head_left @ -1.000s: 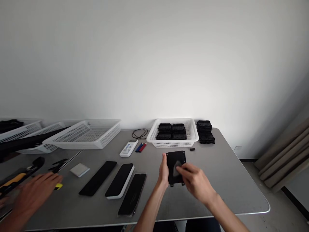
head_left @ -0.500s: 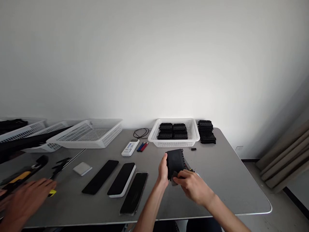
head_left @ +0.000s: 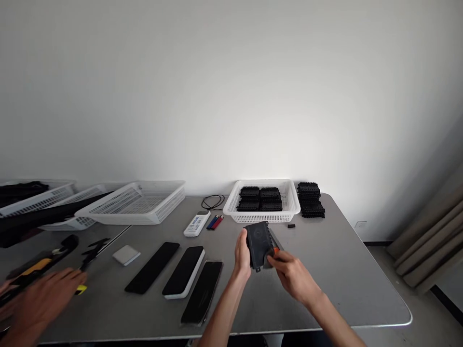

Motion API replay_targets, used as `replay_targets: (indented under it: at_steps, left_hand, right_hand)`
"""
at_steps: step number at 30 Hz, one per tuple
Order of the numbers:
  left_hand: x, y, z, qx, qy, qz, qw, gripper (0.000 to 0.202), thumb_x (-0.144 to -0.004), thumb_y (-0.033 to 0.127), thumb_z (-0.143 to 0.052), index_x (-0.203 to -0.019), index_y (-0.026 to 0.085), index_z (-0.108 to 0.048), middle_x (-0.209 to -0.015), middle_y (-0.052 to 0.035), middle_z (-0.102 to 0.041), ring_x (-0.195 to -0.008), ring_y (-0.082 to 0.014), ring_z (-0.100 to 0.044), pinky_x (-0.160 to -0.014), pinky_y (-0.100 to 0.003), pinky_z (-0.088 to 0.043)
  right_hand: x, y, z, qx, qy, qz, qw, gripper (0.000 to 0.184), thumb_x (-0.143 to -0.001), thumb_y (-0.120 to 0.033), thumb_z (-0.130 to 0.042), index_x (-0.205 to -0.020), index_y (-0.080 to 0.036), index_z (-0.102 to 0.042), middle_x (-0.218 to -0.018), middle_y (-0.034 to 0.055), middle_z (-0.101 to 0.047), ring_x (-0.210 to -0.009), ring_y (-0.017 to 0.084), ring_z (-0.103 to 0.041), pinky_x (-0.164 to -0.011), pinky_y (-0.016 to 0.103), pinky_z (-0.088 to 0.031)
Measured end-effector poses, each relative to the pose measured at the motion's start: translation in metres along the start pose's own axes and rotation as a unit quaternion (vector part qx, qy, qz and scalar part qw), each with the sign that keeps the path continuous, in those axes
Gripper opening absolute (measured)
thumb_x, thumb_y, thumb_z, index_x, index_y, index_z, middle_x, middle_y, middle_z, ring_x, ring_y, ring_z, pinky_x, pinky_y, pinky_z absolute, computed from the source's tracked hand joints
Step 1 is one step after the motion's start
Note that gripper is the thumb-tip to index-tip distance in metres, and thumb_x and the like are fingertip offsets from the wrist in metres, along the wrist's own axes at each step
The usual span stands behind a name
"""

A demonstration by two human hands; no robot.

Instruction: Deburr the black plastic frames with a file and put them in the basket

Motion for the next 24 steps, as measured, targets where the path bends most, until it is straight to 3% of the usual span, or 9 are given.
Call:
replay_targets:
  at_steps: [2, 4, 7, 9, 12, 16, 20, 24]
  left_hand:
    - [-0.004, 0.004, 0.013, -0.025, 0.065, -0.002, 0.998, 0.053, -0.081, 0.062, -0.058, -0.112, 0.021, -0.065, -0.125, -0.0106, -0.066, -0.13, -0.0279, -0.051, -0.102, -0.037, -0.046]
    - [-0.002, 0.005, 0.017, -0.042, 0.097, -0.011, 0.994, 0.053, -0.08, 0.064, -0.057, -0.112, 0.023, -0.062, -0.129, -0.0106, -0.062, -0.132, -0.0265, -0.049, -0.1, -0.034, -0.046]
    - [0.007, 0.004, 0.005, -0.035, 0.069, -0.027, 0.997, 0.051, -0.08, 0.066, -0.057, -0.108, 0.024, -0.057, -0.118, -0.0109, -0.065, -0.115, -0.0255, -0.062, -0.092, -0.034, -0.051]
    - [0.016, 0.005, -0.009, -0.025, 0.031, -0.052, 0.998, 0.048, -0.079, 0.064, -0.058, -0.102, 0.022, -0.055, -0.106, -0.0096, -0.066, -0.102, -0.0239, -0.067, -0.088, -0.035, -0.052]
    - [0.032, 0.009, -0.024, -0.026, -0.015, -0.09, 0.996, 0.044, -0.077, 0.056, -0.066, -0.099, 0.021, -0.053, -0.1, -0.0084, -0.066, -0.097, -0.0226, -0.067, -0.086, -0.034, -0.052]
    - [0.046, 0.002, -0.028, -0.023, -0.006, -0.051, 0.998, 0.056, -0.071, 0.039, -0.076, -0.113, 0.022, -0.045, -0.103, -0.0097, -0.067, -0.092, -0.0217, -0.067, -0.081, -0.033, -0.053]
    - [0.053, 0.0, -0.029, 0.017, -0.003, -0.025, 1.0, 0.075, -0.06, 0.025, -0.082, -0.121, 0.023, -0.04, -0.112, -0.0104, -0.067, -0.096, -0.0219, -0.068, -0.085, -0.034, -0.052]
    - [0.055, 0.008, -0.037, 0.04, -0.108, 0.017, 0.993, 0.072, -0.055, 0.029, -0.086, -0.118, 0.019, -0.053, -0.113, -0.0118, -0.07, -0.105, -0.0264, -0.066, -0.091, -0.035, -0.05]
  right_hand:
    - [0.013, 0.001, -0.005, -0.054, -0.004, -0.012, 0.998, 0.039, -0.095, -0.011, -0.037, -0.116, -0.023, -0.069, -0.096, 0.0077, -0.066, -0.086, 0.019, -0.064, -0.072, 0.028, -0.052]
    - [0.023, 0.01, 0.0, -0.122, 0.058, -0.073, 0.988, 0.035, -0.097, -0.017, -0.039, -0.113, -0.023, -0.07, -0.099, 0.0083, -0.066, -0.084, 0.018, -0.065, -0.072, 0.027, -0.052]
    - [0.031, 0.027, 0.011, -0.2, 0.198, -0.184, 0.942, 0.03, -0.097, -0.03, -0.045, -0.111, -0.02, -0.069, -0.099, 0.0096, -0.067, -0.088, 0.019, -0.065, -0.076, 0.028, -0.052]
    - [0.03, 0.033, 0.01, -0.245, 0.257, -0.231, 0.906, 0.032, -0.095, -0.039, -0.049, -0.11, -0.019, -0.069, -0.097, 0.0097, -0.068, -0.09, 0.021, -0.065, -0.076, 0.03, -0.053]
    - [0.02, 0.038, 0.003, -0.322, 0.294, -0.272, 0.858, 0.038, -0.093, -0.048, -0.05, -0.107, -0.017, -0.067, -0.09, 0.0076, -0.068, -0.082, 0.02, -0.065, -0.071, 0.029, -0.054]
    - [0.005, 0.043, -0.001, -0.376, 0.337, -0.286, 0.814, 0.036, -0.089, -0.051, -0.054, -0.101, -0.018, -0.063, -0.085, 0.0049, -0.068, -0.073, 0.017, -0.064, -0.064, 0.026, -0.052]
    - [-0.003, 0.052, -0.003, -0.384, 0.355, -0.282, 0.804, 0.035, -0.084, -0.047, -0.06, -0.102, -0.017, -0.061, -0.091, 0.0066, -0.069, -0.074, 0.017, -0.065, -0.063, 0.026, -0.052]
    - [-0.005, 0.069, 0.005, -0.361, 0.364, -0.271, 0.815, 0.033, -0.082, -0.042, -0.063, -0.101, -0.015, -0.066, -0.098, 0.0093, -0.071, -0.083, 0.02, -0.066, -0.074, 0.031, -0.053]
Point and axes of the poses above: each hand's wrist, its own x-axis away from the middle knuckle, its own z-axis out of the back of the hand, y = z × x, the point moved 7 cm from there along -x, towards the middle knuckle
